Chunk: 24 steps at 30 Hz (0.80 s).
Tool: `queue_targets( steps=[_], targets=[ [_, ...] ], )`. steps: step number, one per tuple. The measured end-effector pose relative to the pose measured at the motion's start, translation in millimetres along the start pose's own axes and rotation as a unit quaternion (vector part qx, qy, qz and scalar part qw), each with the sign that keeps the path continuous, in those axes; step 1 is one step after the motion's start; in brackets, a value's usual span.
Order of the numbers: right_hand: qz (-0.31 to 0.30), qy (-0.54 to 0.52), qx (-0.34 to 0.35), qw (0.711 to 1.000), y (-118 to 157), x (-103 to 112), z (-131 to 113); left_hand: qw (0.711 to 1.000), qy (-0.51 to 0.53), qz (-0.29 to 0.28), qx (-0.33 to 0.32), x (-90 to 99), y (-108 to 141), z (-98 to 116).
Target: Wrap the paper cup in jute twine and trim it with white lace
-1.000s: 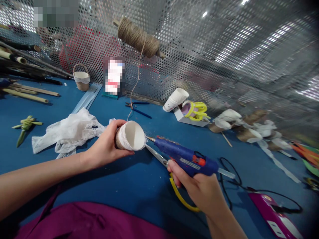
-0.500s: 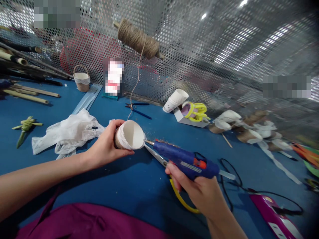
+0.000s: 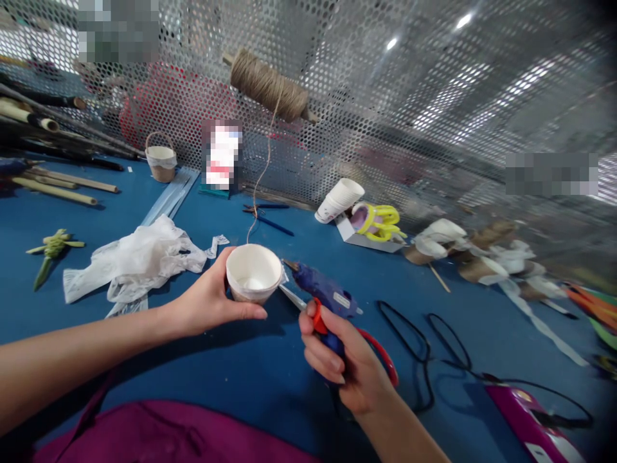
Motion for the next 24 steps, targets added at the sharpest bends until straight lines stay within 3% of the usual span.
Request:
queue_targets(
  steps=[7, 13, 20, 24],
  targets=[
    [0.025, 0.029, 0.026, 0.999, 1, -6, 8, 1.0, -0.015, 0.011, -0.005, -2.9, 1, 1],
    [0.046, 0.115, 0.059, 0.991, 5, -9, 13, 0.999, -0.025, 0.021, 0.003, -2.6, 3, 0],
    [0.103, 0.303, 0.105, 0.942, 12, -1, 4, 0.989, -0.124, 0.05, -0.06, 2.3, 1, 6],
    [0.099, 0.316, 0.152, 0.931, 15, 5, -5, 0.985, -0.146, 0.045, -0.074, 3.4, 1, 8]
  ],
)
Point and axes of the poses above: each hand's wrist, its own y-axis away from the middle knuckle, its own x-axis out of the back of the hand, z = x × y, the point moved 2 cm from there along -y, towards the middle knuckle, and after that the axes turned 2 degrees about -z, right-handed, at the moved point
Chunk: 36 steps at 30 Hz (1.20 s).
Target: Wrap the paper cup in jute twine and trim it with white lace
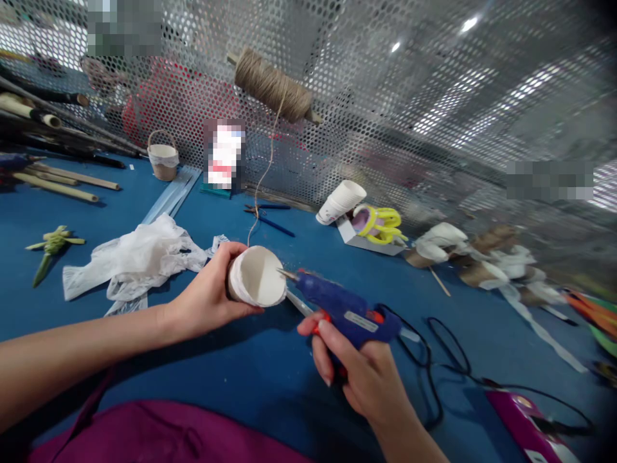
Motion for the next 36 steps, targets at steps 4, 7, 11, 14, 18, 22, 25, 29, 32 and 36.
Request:
queue_targets(
  steps=[4, 7, 11, 14, 18, 22, 25, 29, 32, 36],
  targets=[
    [0.016, -0.033, 0.009, 0.999, -3, 5, 0, 1.0, 0.022, -0.005, 0.021, -0.6, 0, -1],
    [0.003, -0.018, 0.002, 1.0, -4, 3, 0, 0.999, 0.041, -0.01, 0.033, -1.1, 0, -1],
    [0.006, 0.042, 0.009, 0.999, -2, 1, -2, 0.998, 0.044, -0.017, 0.03, -1.2, 1, -1],
    [0.032, 0.148, 0.036, 0.988, -1, 4, -3, 0.999, 0.026, -0.015, 0.023, -1.2, 1, -2],
    [0.012, 0.268, 0.05, 0.962, -1, 11, 2, 0.999, -0.04, -0.01, 0.002, 0.2, 1, -2],
    [0.001, 0.252, 0.013, 0.968, -1, 14, 0, 0.99, -0.125, -0.016, -0.068, 2.7, 1, 0],
    [-0.003, 0.177, 0.007, 0.984, 1, 14, -10, 0.988, -0.128, -0.023, -0.077, 3.4, 0, 1],
    [0.018, 0.156, 0.017, 0.988, 0, 18, -17, 0.996, -0.08, -0.031, -0.033, 2.0, 0, 0],
    [0.024, 0.188, 0.008, 0.982, -2, 22, -14, 0.998, -0.054, -0.037, -0.016, 1.0, 0, 0],
    [0.01, 0.254, 0.0, 0.967, -1, 25, -7, 0.997, -0.067, -0.043, -0.022, 1.4, 0, 1]
  ],
)
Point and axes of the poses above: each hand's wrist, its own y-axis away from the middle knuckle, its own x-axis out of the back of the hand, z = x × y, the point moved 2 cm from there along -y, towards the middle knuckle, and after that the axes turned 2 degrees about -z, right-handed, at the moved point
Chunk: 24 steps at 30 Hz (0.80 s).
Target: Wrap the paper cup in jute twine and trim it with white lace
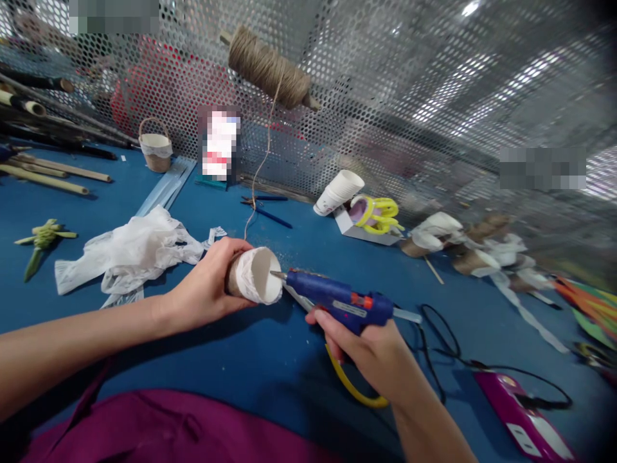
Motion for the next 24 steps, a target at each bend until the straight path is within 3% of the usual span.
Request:
queue_targets(
  steps=[3, 8, 14, 16, 18, 20, 24],
  targets=[
    [-0.013, 0.028, -0.001, 1.0, 4, 0, -1, 1.0, -0.014, 0.0, -0.006, 1.0, 0, 0],
    [-0.026, -0.046, 0.024, 0.998, 4, 4, -9, 1.0, -0.014, -0.011, -0.018, 1.7, -1, 0],
    [-0.078, 0.005, 0.031, 0.996, -1, 6, -4, 1.0, 0.008, -0.016, 0.007, -0.3, 0, -2],
    [-0.048, -0.003, 0.045, 0.998, 1, 7, -3, 1.0, 0.012, -0.024, 0.016, -0.9, 0, -3],
    [0.01, -0.005, 0.053, 0.999, 2, 9, -2, 0.999, 0.014, -0.041, 0.024, -0.9, 0, -2],
    [0.03, 0.0, 0.062, 0.998, 2, 12, -2, 0.997, 0.024, -0.068, 0.031, -0.3, -1, 1],
    [-0.031, 0.0, 0.033, 0.999, -5, 14, 0, 0.987, 0.069, -0.138, 0.034, 2.0, -1, 8]
  ],
)
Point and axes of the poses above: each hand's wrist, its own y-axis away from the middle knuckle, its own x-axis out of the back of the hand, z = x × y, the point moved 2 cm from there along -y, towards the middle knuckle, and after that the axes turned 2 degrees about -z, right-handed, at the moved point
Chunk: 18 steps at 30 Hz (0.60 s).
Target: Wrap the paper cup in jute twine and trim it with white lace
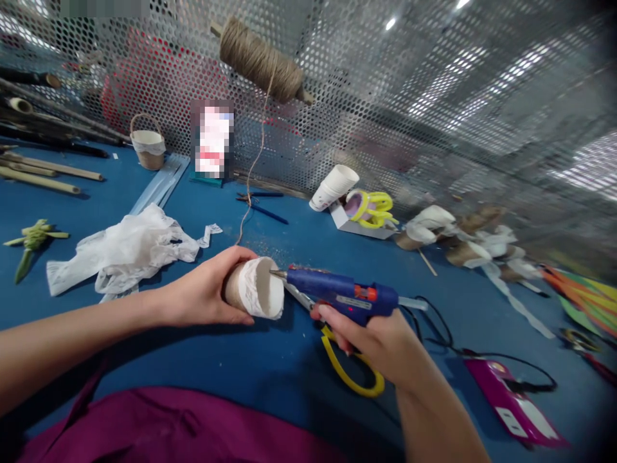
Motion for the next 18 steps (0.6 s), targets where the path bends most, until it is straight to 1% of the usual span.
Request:
queue_targets(
  steps=[2, 4, 7, 10, 12, 14, 18],
  targets=[
    [-0.018, -0.004, -0.035, 0.999, -3, 1, 1, 1.0, 0.02, -0.022, 0.0, 1.1, 0, 2],
    [-0.033, 0.004, -0.05, 0.998, -4, 1, 0, 0.999, 0.029, -0.025, 0.003, 2.2, 0, 1],
    [-0.057, 0.014, -0.054, 0.997, -2, -1, -4, 1.0, 0.02, -0.002, 0.007, 3.3, 0, -1],
    [-0.078, -0.028, -0.047, 0.995, 2, -1, -8, 1.0, 0.002, 0.024, 0.006, 3.5, -1, -3],
    [-0.064, -0.077, -0.038, 0.994, 3, -1, -9, 0.999, -0.014, 0.045, 0.003, 3.7, -1, -4],
    [-0.033, -0.121, -0.032, 0.992, 4, 0, -9, 0.998, -0.02, 0.063, -0.001, 3.7, -1, -5],
    [0.016, -0.193, -0.032, 0.981, 2, -6, -9, 0.997, 0.035, 0.07, 0.012, 2.9, -1, -8]
  ],
)
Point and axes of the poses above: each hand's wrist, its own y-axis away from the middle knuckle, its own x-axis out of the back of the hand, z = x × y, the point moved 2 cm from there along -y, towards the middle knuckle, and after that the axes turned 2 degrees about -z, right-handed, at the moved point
